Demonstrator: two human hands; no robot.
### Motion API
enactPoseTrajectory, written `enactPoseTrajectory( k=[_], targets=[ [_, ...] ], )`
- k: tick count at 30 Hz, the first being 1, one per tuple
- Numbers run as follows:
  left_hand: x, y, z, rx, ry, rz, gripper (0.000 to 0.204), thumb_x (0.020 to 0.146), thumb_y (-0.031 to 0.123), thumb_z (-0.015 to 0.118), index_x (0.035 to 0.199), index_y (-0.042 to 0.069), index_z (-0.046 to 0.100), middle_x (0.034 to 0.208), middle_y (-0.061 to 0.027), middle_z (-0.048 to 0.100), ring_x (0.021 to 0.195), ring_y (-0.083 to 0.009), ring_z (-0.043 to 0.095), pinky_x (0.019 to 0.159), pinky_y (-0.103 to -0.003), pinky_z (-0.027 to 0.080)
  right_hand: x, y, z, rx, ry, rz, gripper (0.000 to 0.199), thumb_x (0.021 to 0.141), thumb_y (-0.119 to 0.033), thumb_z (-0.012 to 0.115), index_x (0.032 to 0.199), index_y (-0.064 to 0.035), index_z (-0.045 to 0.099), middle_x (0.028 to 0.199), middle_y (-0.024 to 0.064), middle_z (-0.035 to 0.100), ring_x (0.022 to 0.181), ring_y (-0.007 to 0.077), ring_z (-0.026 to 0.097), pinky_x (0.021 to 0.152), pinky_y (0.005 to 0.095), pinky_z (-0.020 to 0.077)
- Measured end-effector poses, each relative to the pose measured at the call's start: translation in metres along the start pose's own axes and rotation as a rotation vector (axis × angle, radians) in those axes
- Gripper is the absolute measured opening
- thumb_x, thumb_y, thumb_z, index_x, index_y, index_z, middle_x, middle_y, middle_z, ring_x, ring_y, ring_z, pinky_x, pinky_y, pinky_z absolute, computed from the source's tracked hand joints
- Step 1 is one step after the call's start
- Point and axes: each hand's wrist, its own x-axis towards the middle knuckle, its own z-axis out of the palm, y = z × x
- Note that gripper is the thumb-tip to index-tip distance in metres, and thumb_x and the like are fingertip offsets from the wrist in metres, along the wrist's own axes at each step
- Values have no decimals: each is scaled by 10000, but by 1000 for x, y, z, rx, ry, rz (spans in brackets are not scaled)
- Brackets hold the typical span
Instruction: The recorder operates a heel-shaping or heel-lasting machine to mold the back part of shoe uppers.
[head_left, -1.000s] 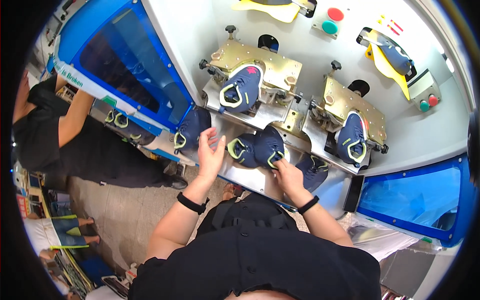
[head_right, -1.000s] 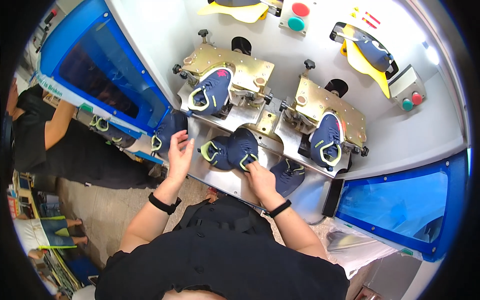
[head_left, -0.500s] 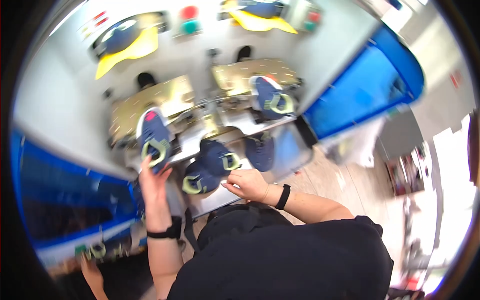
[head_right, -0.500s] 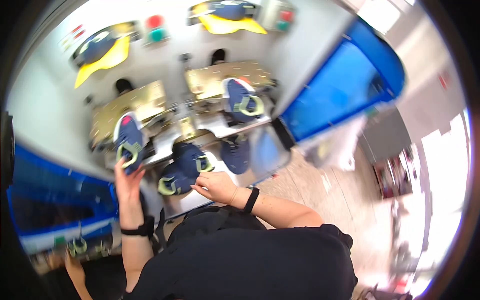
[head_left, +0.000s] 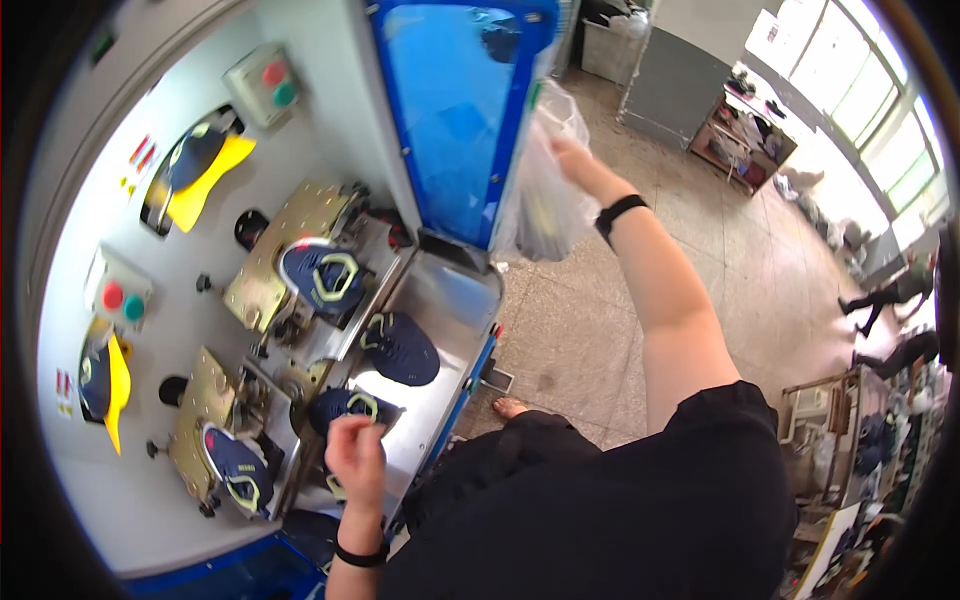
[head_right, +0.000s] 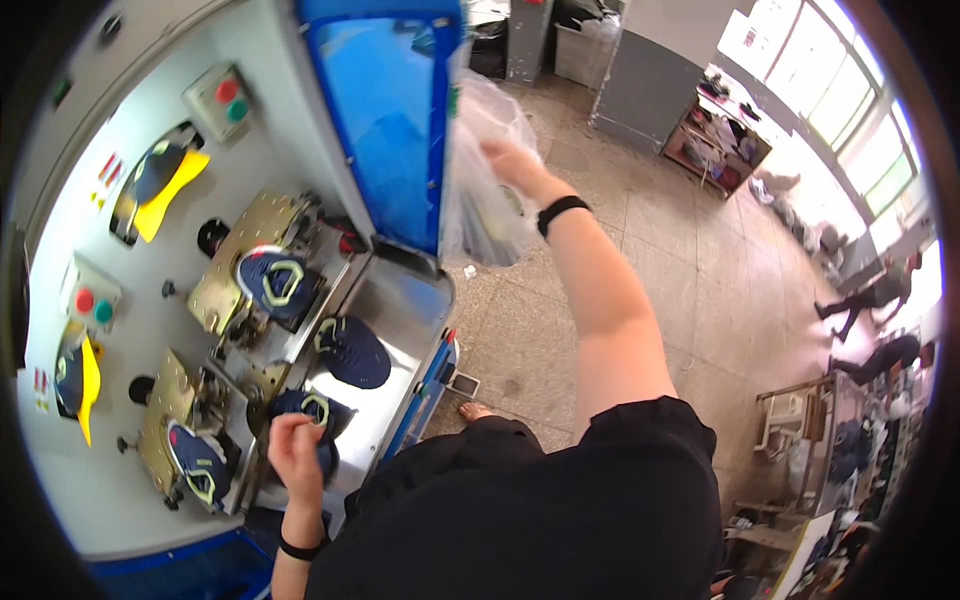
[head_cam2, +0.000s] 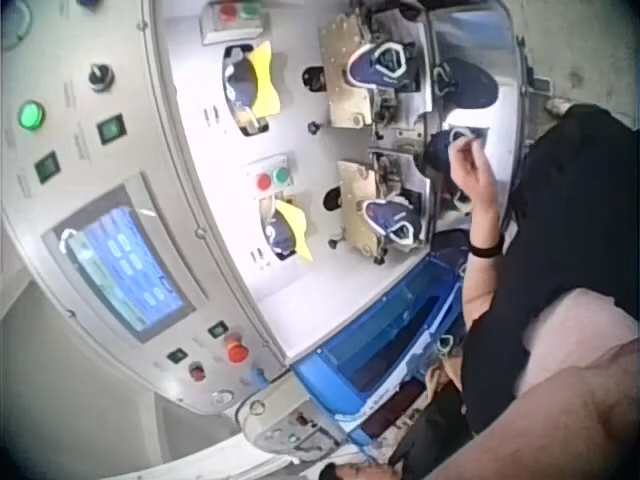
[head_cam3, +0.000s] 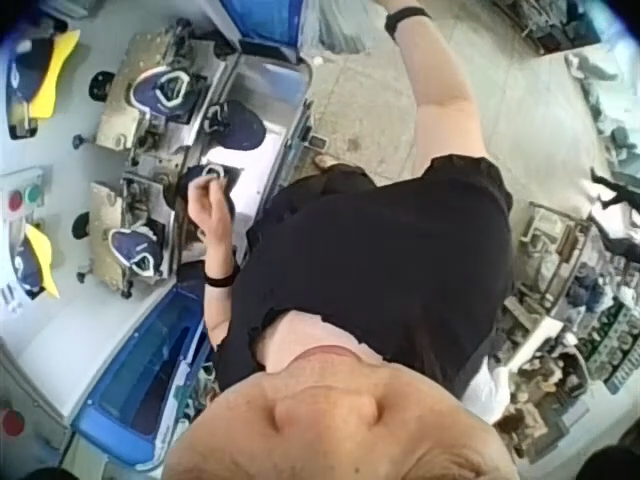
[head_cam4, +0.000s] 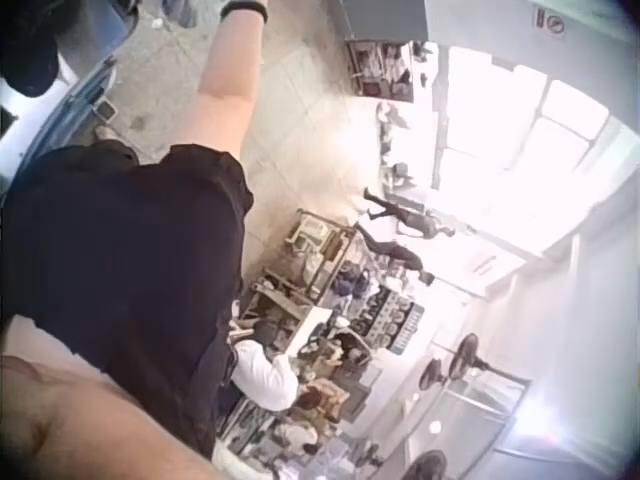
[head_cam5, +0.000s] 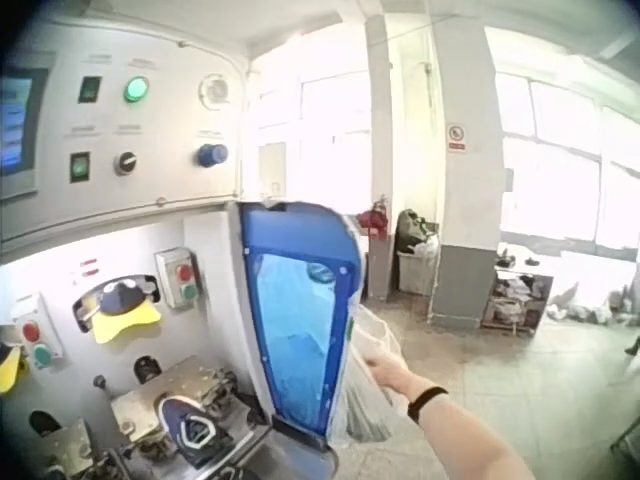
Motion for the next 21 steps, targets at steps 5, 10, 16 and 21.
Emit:
enactPoseTrajectory(
  k=[5, 10, 16, 21],
  targets=[
    [97, 83, 149, 725, -606, 845, 606, 704, 177, 794, 1255, 52, 574, 1350, -141, 556, 1304, -355, 488, 1050, -481, 395, -18, 63, 62, 167, -643, 195, 439, 1007, -319, 455, 1323, -25, 536, 1320, 156, 561, 1242, 241, 507, 1033, 384, 404],
    [180, 85, 295, 1339, -543, 1198, 644, 859, 224, 586, 1436, 4, 402, 1469, -166, 439, 1417, -298, 349, 1179, -458, 177, 16, 86, 53, 183, -804, -249, 414, 959, -178, 499, 1332, 2, 509, 1279, 165, 575, 1196, 251, 538, 1029, 337, 408],
    [219, 57, 347, 1887, -550, 611, 468, 862, 180, 563, 1299, 12, 582, 958, -115, 638, 989, -238, 580, 987, -406, 346, 81, 61, 27, -151, -428, -252, 415, 860, -84, 570, 1262, 18, 551, 1222, 233, 614, 1151, 333, 590, 971, 402, 456],
    [209, 54, 337, 1823, -677, 761, 149, 772, 146, 622, 802, 90, 758, 844, -80, 599, 903, -252, 571, 915, -406, 368, 126, 49, 53, -506, 8, -65, 382, 810, -97, 615, 1171, 30, 631, 1136, 232, 662, 1116, 327, 625, 904, 386, 516]
  ],
)
